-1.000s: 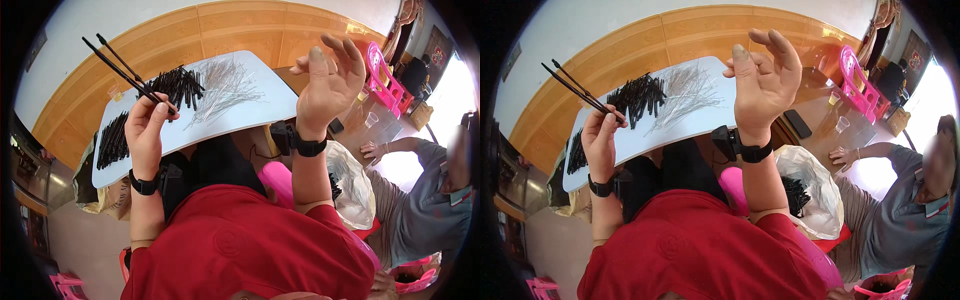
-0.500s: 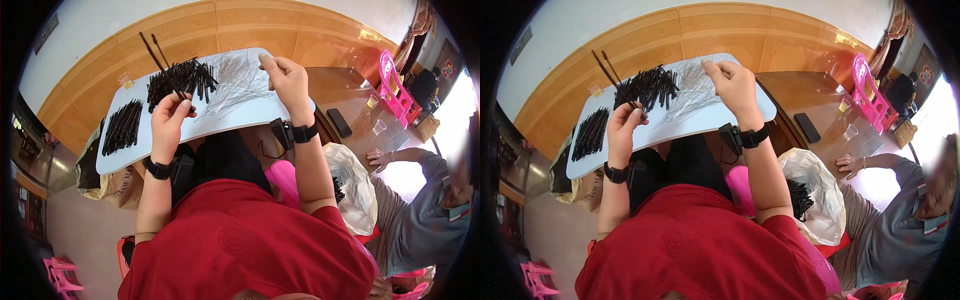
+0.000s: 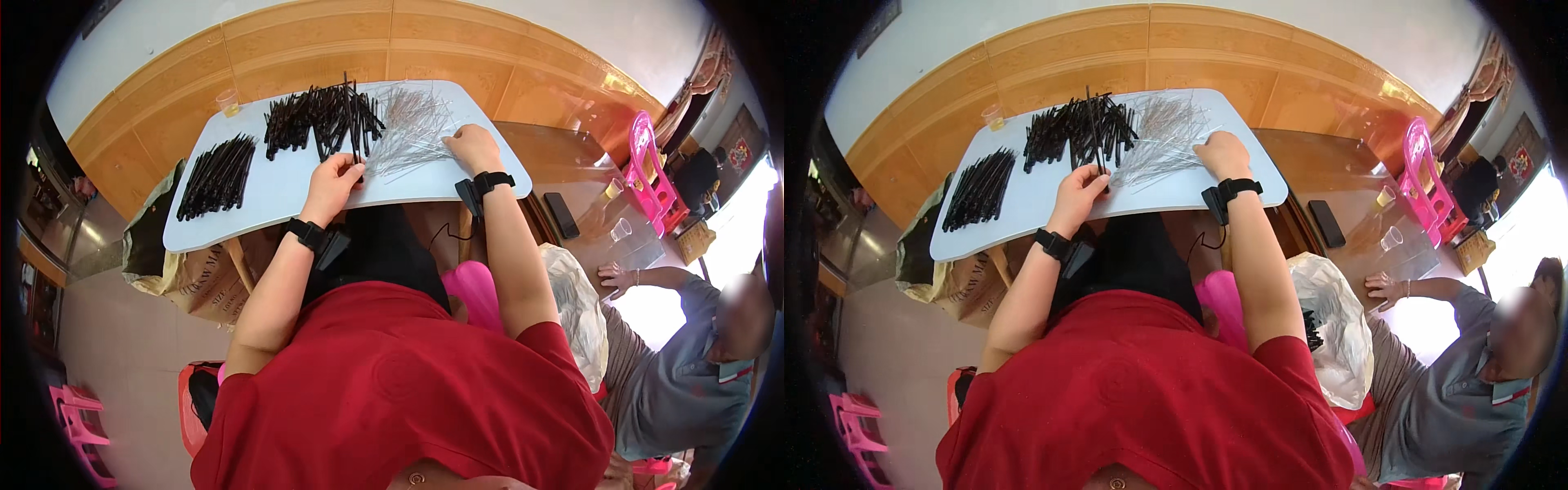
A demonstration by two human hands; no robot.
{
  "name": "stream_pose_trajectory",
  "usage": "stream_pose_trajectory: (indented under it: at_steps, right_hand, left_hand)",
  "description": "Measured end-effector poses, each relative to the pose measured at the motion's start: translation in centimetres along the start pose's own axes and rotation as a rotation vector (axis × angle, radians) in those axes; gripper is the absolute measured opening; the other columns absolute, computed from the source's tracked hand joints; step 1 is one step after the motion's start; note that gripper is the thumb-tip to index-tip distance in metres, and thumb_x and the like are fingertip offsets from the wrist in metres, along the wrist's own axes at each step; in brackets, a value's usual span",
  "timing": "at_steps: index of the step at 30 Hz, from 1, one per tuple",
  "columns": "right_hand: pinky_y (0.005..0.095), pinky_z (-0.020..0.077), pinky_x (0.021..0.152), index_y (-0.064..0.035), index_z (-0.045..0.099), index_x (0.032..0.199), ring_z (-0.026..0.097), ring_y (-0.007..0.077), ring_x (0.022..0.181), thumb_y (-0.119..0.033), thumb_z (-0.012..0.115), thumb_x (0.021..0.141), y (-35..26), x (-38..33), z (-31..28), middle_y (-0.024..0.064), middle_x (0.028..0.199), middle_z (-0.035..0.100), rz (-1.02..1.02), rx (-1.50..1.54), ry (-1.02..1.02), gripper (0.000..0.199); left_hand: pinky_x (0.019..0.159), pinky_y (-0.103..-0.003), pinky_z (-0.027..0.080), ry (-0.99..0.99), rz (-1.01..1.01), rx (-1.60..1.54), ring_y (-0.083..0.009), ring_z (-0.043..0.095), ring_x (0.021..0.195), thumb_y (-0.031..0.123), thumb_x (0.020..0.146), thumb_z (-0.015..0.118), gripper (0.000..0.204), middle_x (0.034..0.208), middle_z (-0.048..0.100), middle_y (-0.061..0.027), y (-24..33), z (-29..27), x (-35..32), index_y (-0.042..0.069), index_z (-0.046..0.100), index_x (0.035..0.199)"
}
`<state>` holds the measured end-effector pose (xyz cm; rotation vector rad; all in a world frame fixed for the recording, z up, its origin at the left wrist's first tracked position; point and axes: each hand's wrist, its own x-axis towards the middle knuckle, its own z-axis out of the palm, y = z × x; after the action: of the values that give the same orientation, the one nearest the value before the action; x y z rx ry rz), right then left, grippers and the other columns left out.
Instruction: Sorting and organizing small black and silver sticks on a white table.
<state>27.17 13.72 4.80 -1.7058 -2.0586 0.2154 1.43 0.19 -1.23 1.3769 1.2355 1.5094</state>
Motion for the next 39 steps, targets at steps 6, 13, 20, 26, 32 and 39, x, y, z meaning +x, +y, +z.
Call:
stream_pose_trajectory:
  at_steps: [6,13,20,26,32,39]
  right_hand:
    - [0.0411,0.0506,0.082,-0.0020,0.070,0.095,0.063,0.0351,0.097,-0.020,0.058,0.074,0.1,1.4,0.7,0.0195,0.102,0.067,0.024,-0.111,-0.089,0.030]
    - [0.0395,0.0506,0.082,-0.0026,0.071,0.092,0.064,0.0335,0.093,-0.021,0.062,0.071,2.1,2.3,0.9,0.0188,0.096,0.068,-0.021,-0.113,-0.060,0.029]
    - [0.0373,0.0506,0.077,-0.0023,0.072,0.089,0.066,0.0296,0.086,-0.027,0.068,0.074,2.3,-0.6,-2.3,0.0167,0.087,0.069,-0.129,0.111,0.152,0.030]
    - [0.0310,0.0525,0.070,0.0016,0.070,0.093,0.066,0.0180,0.075,-0.024,0.067,0.083,0.2,-3.7,-4.1,0.0120,0.083,0.069,-0.063,0.608,0.314,0.028]
    - [0.0240,0.0513,0.059,0.0041,0.064,0.101,0.063,0.0125,0.073,-0.016,0.062,0.090,-0.9,-3.8,-3.8,0.0104,0.086,0.068,-0.150,1.045,0.301,0.023]
    - [0.0223,0.0501,0.055,0.0053,0.059,0.104,0.062,0.0124,0.069,-0.013,0.059,0.093,-3.2,-4.8,-2.3,0.0135,0.090,0.067,-0.238,1.534,-0.001,0.022]
  left_hand:
    - [0.066,-0.022,0.048,-0.027,-0.006,0.053,-0.0082,0.057,0.074,0.013,0.092,0.060,0.016,0.086,0.063,-0.0007,0.1,-0.1,0.1,-0.001,0.063,0.100]
    - [0.064,-0.023,0.047,-0.042,0.015,0.048,-0.0082,0.056,0.070,0.012,0.091,0.060,0.016,0.082,0.062,-0.0011,-0.6,-0.1,0.5,-0.001,0.063,0.100]
    - [0.063,-0.022,0.046,-0.052,0.017,0.078,-0.0079,0.055,0.066,0.011,0.091,0.061,0.016,0.081,0.062,-0.0008,0.0,0.0,0.3,-0.001,0.063,0.100]
    - [0.063,-0.022,0.046,-0.045,0.017,0.118,-0.0081,0.055,0.066,0.011,0.091,0.061,0.017,0.080,0.061,-0.0010,0.1,0.3,0.0,-0.002,0.063,0.102]
    - [0.063,-0.022,0.045,-0.050,0.008,0.186,-0.0082,0.055,0.067,0.011,0.091,0.061,0.018,0.081,0.061,-0.0011,0.1,0.5,0.0,-0.002,0.063,0.103]
    - [0.070,-0.024,0.049,-0.167,-0.065,-0.214,-0.0101,0.059,0.079,0.013,0.092,0.061,0.020,0.091,0.064,-0.0029,1.8,2.3,0.4,-0.001,0.064,0.105]
